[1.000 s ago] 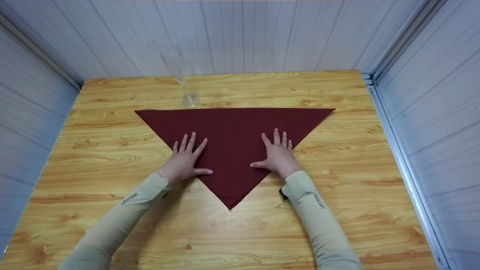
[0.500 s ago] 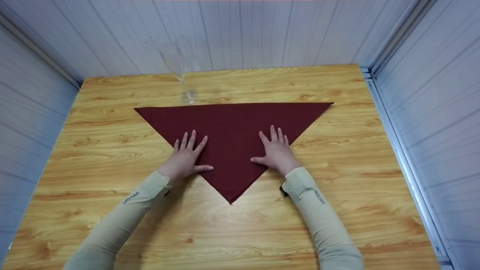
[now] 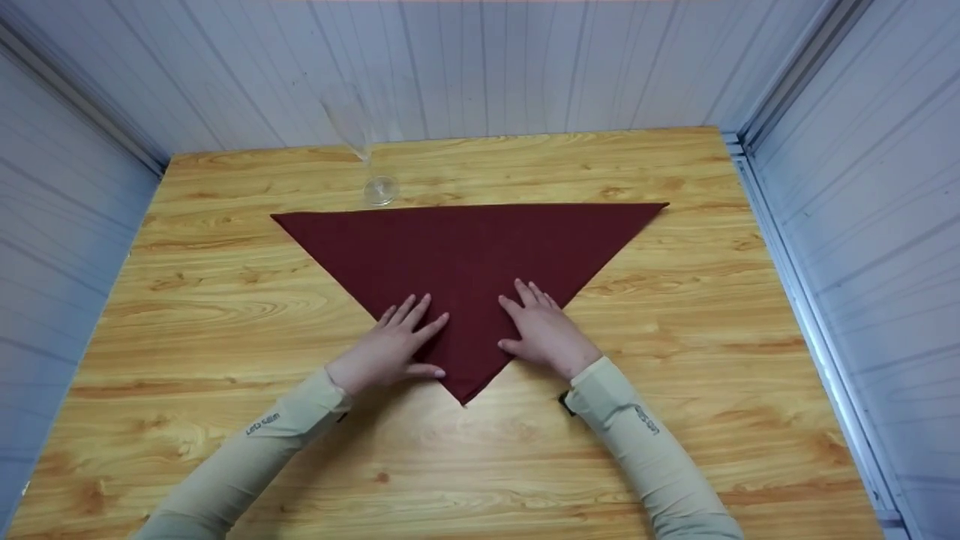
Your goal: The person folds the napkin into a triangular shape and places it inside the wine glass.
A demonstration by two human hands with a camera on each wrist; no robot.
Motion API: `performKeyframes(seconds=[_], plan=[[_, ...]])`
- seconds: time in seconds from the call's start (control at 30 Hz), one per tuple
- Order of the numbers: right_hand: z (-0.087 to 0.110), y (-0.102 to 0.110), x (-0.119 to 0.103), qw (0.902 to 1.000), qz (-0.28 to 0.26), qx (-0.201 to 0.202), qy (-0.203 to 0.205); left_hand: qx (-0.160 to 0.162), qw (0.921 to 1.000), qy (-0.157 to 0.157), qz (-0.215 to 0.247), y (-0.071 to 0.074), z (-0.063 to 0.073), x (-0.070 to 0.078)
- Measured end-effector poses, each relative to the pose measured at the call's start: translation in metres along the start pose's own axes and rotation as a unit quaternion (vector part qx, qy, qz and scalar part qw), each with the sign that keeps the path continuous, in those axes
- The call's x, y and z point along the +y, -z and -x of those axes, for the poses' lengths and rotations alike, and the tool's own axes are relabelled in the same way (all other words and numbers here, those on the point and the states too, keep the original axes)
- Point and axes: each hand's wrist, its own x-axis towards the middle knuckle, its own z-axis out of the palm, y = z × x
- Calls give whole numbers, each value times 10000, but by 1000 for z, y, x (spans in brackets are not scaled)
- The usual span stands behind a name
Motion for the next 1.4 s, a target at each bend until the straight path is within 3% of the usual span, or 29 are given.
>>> performKeyframes(seconds=[0.33, 0.53, 0.8, 0.97, 1.13, 1.3, 1.4], plan=[[25, -16, -16, 9966, -406, 219, 684, 197, 9984, -527, 64, -12, 22, 10], [41, -29, -22, 9930, -294, 396, 1076, 387, 9957, -771, 327, -18, 30, 20], [56, -40, -33, 9912, -132, 335, 1270, 825, 9896, -1084, 464, -23, 34, 28], [54, -46, -41, 9868, -62, 519, 1533, 1129, 9802, -1217, 1078, -22, 32, 29], [48, -50, -45, 9829, -23, 710, 1698, 974, 9709, -1106, 1888, -19, 30, 31], [41, -51, -46, 9779, 71, 970, 1852, 799, 9540, -835, 2765, -20, 28, 29], [36, -52, -46, 9718, 142, 1227, 2011, 803, 9397, -699, 3249, -21, 26, 27]])
